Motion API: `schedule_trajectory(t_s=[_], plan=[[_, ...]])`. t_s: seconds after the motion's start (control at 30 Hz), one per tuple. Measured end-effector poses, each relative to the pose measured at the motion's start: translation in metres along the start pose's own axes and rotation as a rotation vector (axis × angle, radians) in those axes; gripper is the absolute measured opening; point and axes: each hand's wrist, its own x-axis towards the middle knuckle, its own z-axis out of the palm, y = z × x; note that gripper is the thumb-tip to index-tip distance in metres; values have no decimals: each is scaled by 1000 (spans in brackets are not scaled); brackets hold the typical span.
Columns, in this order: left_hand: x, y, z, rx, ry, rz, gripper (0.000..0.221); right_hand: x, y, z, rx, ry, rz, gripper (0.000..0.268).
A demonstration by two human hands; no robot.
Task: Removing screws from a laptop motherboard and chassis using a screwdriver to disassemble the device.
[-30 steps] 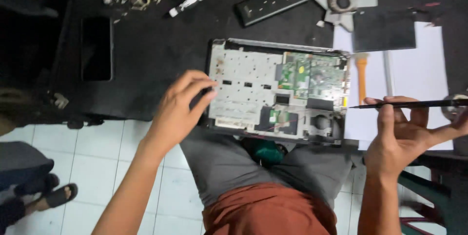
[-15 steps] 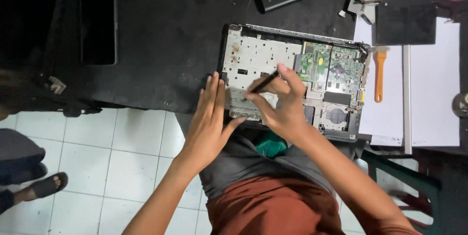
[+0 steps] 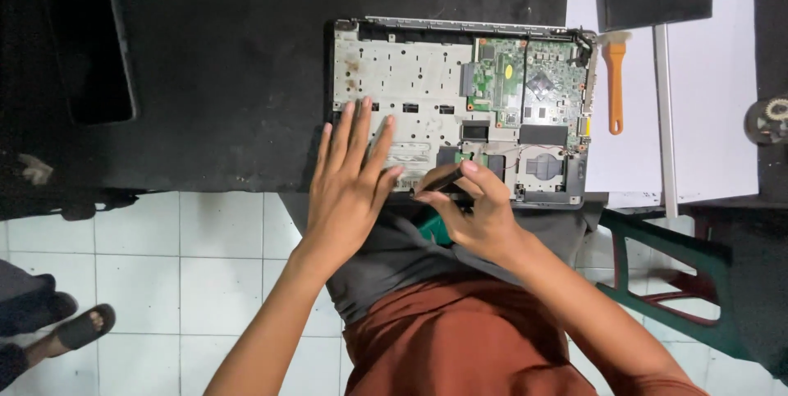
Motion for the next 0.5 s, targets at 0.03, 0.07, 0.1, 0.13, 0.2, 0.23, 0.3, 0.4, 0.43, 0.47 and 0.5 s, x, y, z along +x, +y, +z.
schedule_trajectory(t_s=[0.03, 0.07, 0.1, 0.13, 0.2, 0.23, 0.3, 0.4, 0.43, 0.47, 0.5], plan=[[0, 0, 1, 0, 2, -3, 59, -2, 2, 0, 1, -3, -1, 75], [0, 1, 1, -3, 6, -6, 59, -4, 3, 1, 12, 0, 5, 75], [-1, 1, 1, -5, 7, -6, 59, -6, 4, 1, 23, 7, 13, 74], [-1, 2, 0, -6, 6, -7, 59, -4, 3, 1, 23, 6, 14, 74], [0, 3, -1, 7, 21, -5, 59, -1, 2, 1, 7, 7, 25, 75], [0, 3, -1, 6, 22, -4, 59, -3, 2, 1, 6, 7, 24, 75], [0, 2, 1, 3, 29, -8, 59, -6, 4, 3, 28, 33, 37, 74], [1, 4, -3, 0, 43, 2, 57, -5, 5, 2, 47, 13, 24, 74], [1, 4, -2, 0, 44, 3, 57, -6, 6, 3, 45, 12, 22, 74], [0, 3, -1, 10, 43, 1, 58, -7, 7, 3, 53, 10, 26, 74], [0, 3, 0, 19, 42, -2, 58, -8, 7, 4, 60, 8, 31, 74]])
